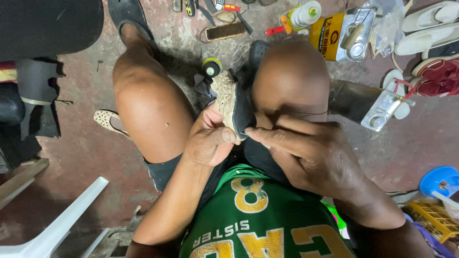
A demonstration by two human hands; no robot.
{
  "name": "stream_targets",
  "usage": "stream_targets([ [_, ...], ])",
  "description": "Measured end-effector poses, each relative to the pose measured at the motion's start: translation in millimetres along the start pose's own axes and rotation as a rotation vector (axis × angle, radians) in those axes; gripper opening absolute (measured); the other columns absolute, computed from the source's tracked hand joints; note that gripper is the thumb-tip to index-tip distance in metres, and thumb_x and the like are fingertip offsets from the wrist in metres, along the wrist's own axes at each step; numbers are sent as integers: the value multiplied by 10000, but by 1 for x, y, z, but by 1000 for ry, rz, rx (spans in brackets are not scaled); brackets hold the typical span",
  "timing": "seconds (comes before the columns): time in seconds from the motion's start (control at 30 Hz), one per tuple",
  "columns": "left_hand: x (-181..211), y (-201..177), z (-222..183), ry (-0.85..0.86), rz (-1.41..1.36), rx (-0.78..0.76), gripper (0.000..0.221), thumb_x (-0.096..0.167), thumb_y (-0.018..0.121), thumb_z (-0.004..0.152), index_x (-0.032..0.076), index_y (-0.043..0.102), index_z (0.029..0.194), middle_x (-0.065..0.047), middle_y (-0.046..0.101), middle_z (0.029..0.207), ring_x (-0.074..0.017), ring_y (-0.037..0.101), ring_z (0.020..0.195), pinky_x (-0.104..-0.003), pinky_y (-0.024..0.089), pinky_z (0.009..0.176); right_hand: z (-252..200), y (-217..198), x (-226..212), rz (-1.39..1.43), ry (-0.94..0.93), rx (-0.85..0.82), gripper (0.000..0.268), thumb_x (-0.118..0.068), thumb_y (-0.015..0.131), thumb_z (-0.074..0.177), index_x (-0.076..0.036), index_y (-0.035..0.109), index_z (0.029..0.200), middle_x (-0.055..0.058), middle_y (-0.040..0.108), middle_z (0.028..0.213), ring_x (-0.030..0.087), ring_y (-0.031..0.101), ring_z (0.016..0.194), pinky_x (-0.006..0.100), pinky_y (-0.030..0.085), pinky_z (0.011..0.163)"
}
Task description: The person stitches and glues the sole of a beige woman's shoe by hand while sitting on the floor, using a needle and thread to secure the outsole to the upper.
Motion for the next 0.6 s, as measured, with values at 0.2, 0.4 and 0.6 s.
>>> stream_targets([
  [0.2,-10,-16,-5,-50,-13,95,431,77,847,852,2,666,1237,-71,726,1016,-153,690,859,-275,555,773,1,1,3,20,-50,-9,326,11,709,841,-97,762,1144,59,675,877,220,671,728,349,529,619],
  [0.4,-9,-20,-10,-75,162,75,341,106,828,948,-26,676,1223,-106,734,995,-173,698,843,-333,586,818,-5,5,9,-57,-116,-16,275,-39,751,843,-100,785,1109,52,679,831,226,658,678,353,527,577],
  [0.6,-9,-18,-10,-164,129,112,354,113,817,896,8,689,1208,-104,746,1058,-198,733,952,-403,630,845,-9,10,17,44,-120,-24,232,-11,717,897,-81,757,1114,51,713,890,202,698,715,333,568,632],
])
Point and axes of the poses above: each hand's wrist, its own z-axis towards the middle knuckle, its own y-axis out of the palm, x = y × z, the point moved 6 cm from there along z, towards the middle knuckle
